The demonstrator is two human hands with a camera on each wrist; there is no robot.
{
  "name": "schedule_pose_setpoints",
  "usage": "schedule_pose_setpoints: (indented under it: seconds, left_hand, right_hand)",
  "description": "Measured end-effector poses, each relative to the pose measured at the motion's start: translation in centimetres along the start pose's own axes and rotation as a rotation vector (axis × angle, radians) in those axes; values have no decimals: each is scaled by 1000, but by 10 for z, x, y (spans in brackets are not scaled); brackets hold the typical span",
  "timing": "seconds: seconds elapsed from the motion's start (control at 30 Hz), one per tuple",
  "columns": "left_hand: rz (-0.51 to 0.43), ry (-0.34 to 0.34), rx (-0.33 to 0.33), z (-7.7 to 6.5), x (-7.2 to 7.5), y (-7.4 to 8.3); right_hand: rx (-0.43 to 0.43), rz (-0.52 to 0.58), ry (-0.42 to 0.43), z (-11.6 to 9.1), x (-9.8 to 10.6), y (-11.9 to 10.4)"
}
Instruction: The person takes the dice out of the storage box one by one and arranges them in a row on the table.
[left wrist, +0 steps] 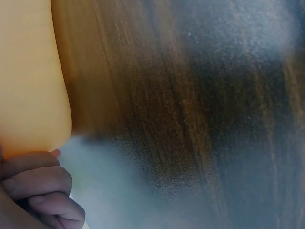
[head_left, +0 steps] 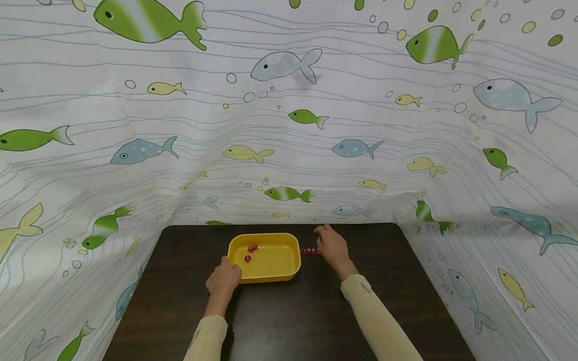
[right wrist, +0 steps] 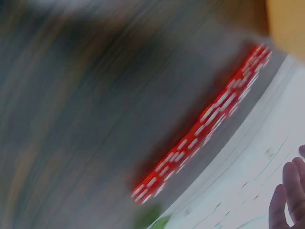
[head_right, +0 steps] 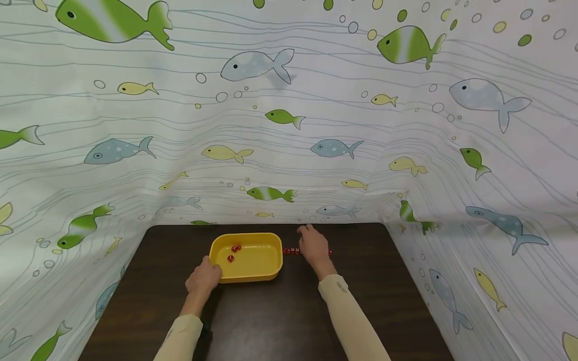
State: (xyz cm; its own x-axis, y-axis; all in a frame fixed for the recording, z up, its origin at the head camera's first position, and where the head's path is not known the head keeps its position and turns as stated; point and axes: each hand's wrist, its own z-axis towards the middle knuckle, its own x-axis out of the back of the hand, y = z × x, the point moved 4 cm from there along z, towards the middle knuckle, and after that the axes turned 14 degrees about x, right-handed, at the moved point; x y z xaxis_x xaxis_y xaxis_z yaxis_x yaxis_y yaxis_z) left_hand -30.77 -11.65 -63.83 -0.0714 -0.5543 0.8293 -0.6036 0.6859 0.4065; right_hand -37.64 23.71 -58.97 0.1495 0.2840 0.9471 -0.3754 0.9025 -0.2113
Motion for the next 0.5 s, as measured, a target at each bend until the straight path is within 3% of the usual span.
schedule_pose_setpoints:
  seconds: [0.17,0.5]
  left_hand:
    - [-5,4,0,-1,2,-2]
    - [-24,1,-8,-4,4,0]
  right_hand:
    - [71,77,2,11,-13,-45]
    - [160,95,-193,29,-44,-113]
